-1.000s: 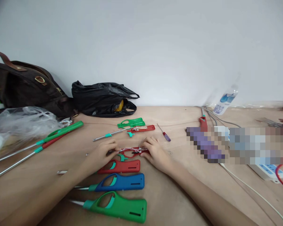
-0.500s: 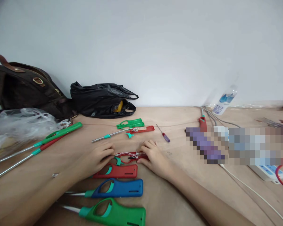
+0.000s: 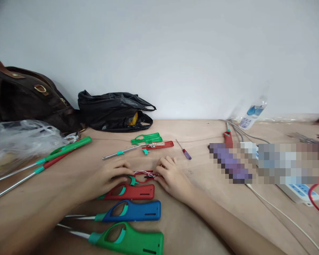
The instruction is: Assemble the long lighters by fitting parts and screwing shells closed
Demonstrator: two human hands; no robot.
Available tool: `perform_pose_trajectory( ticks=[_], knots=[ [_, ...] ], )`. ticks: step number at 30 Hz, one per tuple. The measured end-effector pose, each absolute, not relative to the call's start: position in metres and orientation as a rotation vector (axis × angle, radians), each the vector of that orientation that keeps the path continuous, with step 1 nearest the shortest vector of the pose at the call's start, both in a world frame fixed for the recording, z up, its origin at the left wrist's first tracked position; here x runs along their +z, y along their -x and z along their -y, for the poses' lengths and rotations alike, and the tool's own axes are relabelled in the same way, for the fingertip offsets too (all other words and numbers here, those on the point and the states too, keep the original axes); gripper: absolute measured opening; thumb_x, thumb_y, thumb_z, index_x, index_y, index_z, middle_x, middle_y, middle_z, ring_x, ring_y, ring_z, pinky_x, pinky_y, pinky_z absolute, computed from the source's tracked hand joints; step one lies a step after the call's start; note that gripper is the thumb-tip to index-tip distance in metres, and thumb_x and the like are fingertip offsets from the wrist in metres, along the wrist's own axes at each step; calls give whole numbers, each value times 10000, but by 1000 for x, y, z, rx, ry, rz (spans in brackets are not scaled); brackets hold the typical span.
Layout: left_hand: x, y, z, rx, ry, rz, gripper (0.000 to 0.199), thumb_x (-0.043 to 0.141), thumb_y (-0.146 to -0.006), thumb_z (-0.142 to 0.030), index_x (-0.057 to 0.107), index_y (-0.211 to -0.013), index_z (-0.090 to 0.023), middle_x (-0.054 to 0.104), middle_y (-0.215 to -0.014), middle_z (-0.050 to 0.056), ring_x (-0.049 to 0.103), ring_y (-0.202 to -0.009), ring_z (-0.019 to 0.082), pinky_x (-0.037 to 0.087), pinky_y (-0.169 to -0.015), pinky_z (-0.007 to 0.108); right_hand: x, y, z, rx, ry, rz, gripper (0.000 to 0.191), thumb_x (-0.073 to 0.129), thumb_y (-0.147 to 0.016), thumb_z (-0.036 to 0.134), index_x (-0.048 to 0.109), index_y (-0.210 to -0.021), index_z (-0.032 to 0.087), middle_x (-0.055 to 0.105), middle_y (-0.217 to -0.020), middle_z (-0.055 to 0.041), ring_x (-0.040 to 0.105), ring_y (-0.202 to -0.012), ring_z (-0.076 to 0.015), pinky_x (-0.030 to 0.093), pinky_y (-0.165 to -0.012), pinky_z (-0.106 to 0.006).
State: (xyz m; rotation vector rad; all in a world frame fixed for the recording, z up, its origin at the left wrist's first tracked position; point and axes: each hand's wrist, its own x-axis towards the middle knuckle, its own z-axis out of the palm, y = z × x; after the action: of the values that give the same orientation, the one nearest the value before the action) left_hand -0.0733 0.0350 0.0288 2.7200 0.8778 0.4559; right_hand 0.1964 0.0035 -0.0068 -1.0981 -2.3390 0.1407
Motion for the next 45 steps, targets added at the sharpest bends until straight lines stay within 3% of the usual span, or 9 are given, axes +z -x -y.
perform_pose_trajectory(
  ticks=[11,19,30,45],
  knots=[
    [14,64,-39,439,-3055,-736,178,485,-924,-124,637,-843,-168,610,-850,30,571,-770,166,441,-694,256,0,-188,-3,289,1159,2348,113,564,-875,73,577,-836,178,602,-901,-44,557,-879,-201,389,-812,-372],
    [19,66,-39,507,-2978,-689,198,454,-969,-186,625,-872,-167,628,-883,37,582,-812,165,449,-738,256,-9,-184,-12,390,1214,2298,113,622,-842,113,550,-806,192,574,-879,-42,534,-859,-209,425,-787,-363],
    [25,43,-46,450,-2943,-840,148,540,-910,-151,626,-790,-148,650,-834,46,597,-812,190,461,-731,287,-14,-182,-12,424,1169,2237,148,573,-864,97,493,-789,198,549,-877,-43,504,-847,-205,420,-757,-348],
    [13,41,-48,488,-2768,-924,162,519,-894,-91,603,-769,-151,629,-814,38,592,-799,179,468,-709,272,-17,-182,-11,402,1173,2205,142,542,-887,113,481,-795,202,557,-881,-46,495,-824,-205,402,-757,-351]
  ],
)
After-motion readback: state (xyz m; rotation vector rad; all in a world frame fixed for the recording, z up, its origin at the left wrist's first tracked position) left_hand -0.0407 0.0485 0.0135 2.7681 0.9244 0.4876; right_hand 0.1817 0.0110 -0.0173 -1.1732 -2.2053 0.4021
